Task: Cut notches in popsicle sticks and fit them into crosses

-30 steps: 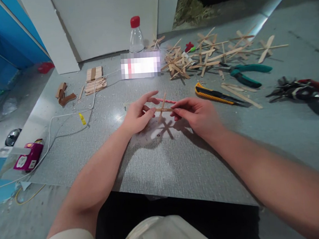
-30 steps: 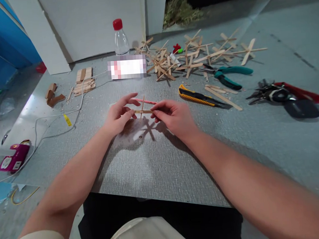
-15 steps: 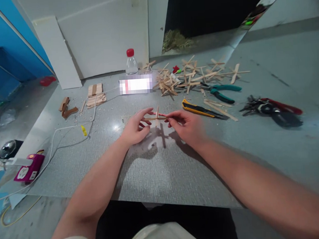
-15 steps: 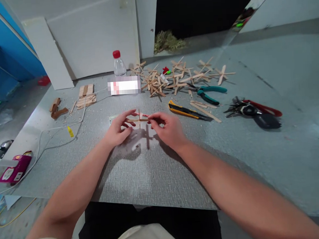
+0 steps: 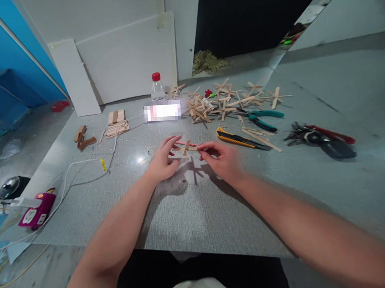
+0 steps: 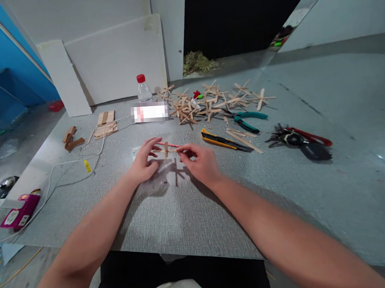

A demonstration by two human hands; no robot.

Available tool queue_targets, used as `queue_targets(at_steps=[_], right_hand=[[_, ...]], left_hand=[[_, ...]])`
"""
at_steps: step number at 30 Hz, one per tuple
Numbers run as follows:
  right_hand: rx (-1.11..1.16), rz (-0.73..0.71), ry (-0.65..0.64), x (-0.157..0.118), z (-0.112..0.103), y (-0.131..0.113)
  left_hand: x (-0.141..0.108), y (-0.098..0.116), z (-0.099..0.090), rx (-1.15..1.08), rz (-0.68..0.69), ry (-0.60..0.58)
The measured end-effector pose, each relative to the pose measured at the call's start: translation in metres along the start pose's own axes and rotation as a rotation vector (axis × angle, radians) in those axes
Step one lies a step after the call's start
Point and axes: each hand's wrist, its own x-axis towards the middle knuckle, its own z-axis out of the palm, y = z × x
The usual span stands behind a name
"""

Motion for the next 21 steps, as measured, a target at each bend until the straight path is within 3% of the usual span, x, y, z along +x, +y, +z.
queue_targets(at_steps=[21], right_hand=[[0.009, 0.059, 0.023, 0.0061, -0.0008, 0.0014]], left_hand=[[0.0007, -0.0036, -0.0033, 0.04, -0.08, 0.098]])
